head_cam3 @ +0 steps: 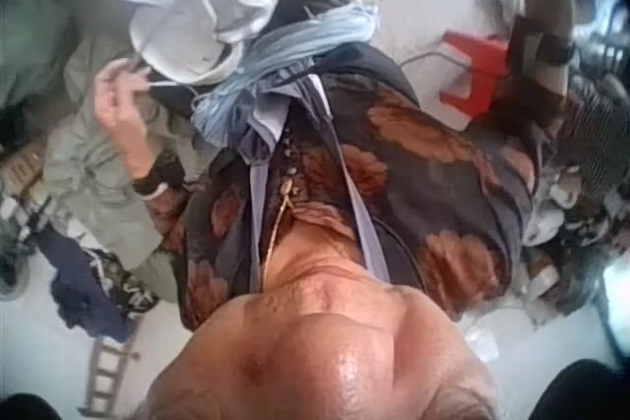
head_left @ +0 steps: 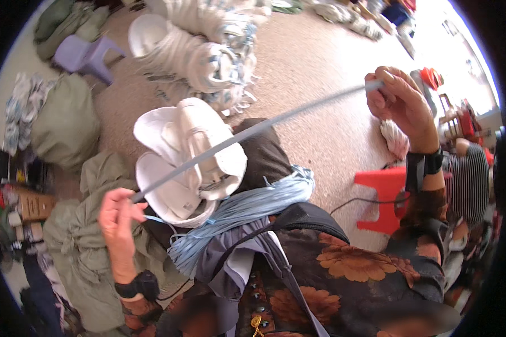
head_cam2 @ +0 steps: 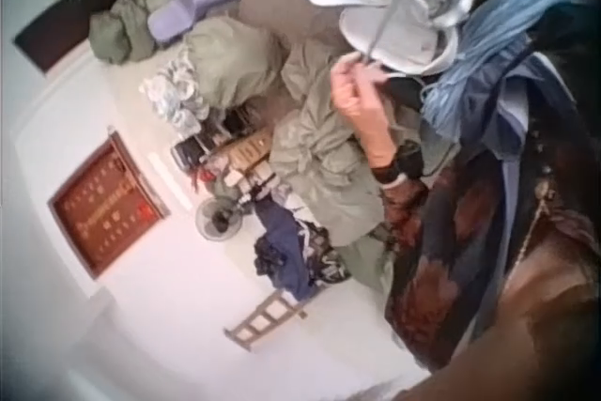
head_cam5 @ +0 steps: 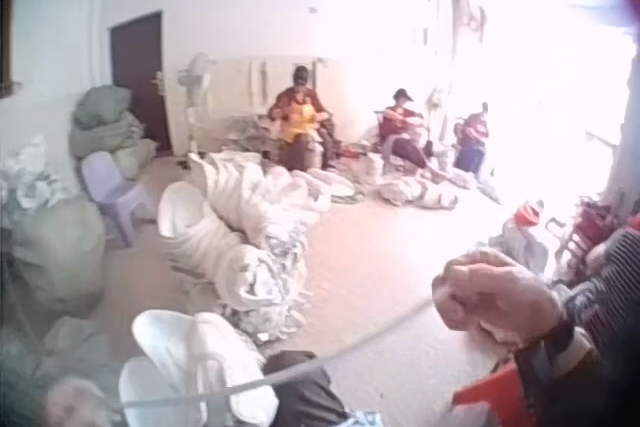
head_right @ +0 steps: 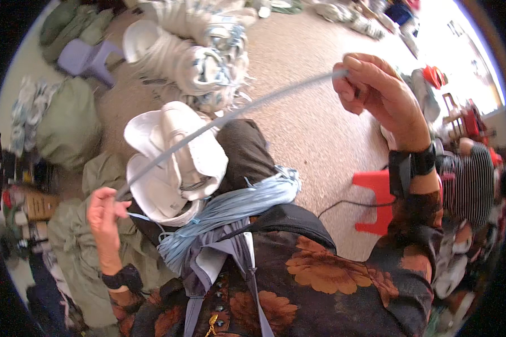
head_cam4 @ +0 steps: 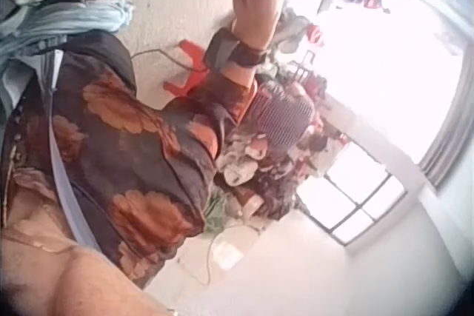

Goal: Insert and thread laces through the eyelets of a white athletic shoe.

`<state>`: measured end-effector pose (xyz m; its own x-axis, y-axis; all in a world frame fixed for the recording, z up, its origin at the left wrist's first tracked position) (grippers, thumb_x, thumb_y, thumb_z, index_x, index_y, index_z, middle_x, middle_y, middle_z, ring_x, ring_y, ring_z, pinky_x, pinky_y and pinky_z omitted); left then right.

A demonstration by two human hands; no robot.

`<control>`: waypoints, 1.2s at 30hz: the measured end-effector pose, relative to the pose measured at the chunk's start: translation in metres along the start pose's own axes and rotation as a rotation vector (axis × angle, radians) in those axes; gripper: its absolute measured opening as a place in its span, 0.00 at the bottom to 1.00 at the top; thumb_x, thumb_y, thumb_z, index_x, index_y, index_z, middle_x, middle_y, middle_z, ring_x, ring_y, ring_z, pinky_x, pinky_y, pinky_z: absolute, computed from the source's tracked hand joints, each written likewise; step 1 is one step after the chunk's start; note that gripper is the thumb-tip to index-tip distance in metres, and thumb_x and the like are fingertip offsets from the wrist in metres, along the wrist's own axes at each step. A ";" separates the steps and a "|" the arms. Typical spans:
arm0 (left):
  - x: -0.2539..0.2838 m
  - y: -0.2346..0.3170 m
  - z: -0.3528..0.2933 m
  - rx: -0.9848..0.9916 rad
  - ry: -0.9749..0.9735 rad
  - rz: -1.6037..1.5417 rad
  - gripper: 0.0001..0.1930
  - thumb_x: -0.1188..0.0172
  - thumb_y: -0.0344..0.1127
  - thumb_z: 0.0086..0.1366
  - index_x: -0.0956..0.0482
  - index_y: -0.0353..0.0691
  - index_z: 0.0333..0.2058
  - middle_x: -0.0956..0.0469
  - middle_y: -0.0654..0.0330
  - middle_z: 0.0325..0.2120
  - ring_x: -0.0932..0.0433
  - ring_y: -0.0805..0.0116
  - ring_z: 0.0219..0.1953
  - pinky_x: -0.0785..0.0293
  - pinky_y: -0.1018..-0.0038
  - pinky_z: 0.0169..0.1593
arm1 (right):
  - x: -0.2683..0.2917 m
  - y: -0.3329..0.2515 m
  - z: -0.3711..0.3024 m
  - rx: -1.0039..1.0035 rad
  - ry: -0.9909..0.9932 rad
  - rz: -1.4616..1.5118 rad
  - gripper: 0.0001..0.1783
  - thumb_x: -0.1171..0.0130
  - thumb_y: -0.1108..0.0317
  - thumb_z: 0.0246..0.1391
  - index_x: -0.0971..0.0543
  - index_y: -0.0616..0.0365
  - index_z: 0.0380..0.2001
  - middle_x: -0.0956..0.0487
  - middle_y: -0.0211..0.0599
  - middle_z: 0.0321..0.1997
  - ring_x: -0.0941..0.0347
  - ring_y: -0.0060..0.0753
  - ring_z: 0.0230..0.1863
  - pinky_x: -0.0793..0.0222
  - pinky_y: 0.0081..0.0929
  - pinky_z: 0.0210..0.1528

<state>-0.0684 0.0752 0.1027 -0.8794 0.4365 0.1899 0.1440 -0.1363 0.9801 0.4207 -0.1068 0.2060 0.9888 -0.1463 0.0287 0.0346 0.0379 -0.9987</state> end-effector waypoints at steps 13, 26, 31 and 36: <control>0.073 -0.015 -0.060 0.117 0.057 1.038 0.09 0.44 0.22 0.58 0.23 0.38 0.38 0.23 0.47 0.24 0.24 0.45 0.27 0.28 0.59 0.30 | -0.034 0.077 0.064 0.140 -0.152 1.246 0.22 0.59 0.55 0.73 0.35 0.47 0.22 0.36 0.24 0.27 0.37 0.29 0.35 0.37 0.41 0.60; -0.079 0.012 -0.021 -0.082 -0.507 0.667 0.21 0.37 0.35 0.62 0.27 0.30 0.51 0.21 0.47 0.42 0.19 0.55 0.42 0.24 0.63 0.45 | 0.008 0.160 0.050 0.004 0.247 0.838 0.16 0.50 0.73 0.67 0.29 0.65 0.56 0.23 0.31 0.35 0.27 0.22 0.33 0.27 0.17 0.38; -0.186 -0.046 0.028 0.216 -0.030 -0.341 0.18 0.38 0.35 0.67 0.27 0.29 0.49 0.21 0.53 0.35 0.23 0.75 0.35 0.26 0.73 0.40 | -0.084 0.192 0.043 -0.304 0.068 0.759 0.09 0.47 0.74 0.66 0.22 0.64 0.46 0.20 0.34 0.35 0.24 0.25 0.32 0.26 0.21 0.35; -0.198 -0.091 0.061 -0.088 0.086 0.344 0.12 0.41 0.33 0.63 0.25 0.32 0.43 0.22 0.40 0.28 0.22 0.42 0.33 0.27 0.58 0.37 | -0.128 0.211 0.048 -0.420 -0.066 0.599 0.06 0.42 0.68 0.65 0.21 0.59 0.40 0.23 0.25 0.30 0.31 0.17 0.26 0.35 0.16 0.28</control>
<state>0.1197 0.0552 -0.0209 -0.8217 0.2756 0.4988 0.4022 -0.3395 0.8503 0.3084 -0.0326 -0.0060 0.8277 -0.1585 -0.5383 -0.5601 -0.2911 -0.7756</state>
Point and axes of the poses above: each hand's wrist, its own z-axis towards the middle knuckle, its own x-axis out of the back of the hand, y = z × x, the point moved 1 cm from there along z, towards the middle knuckle
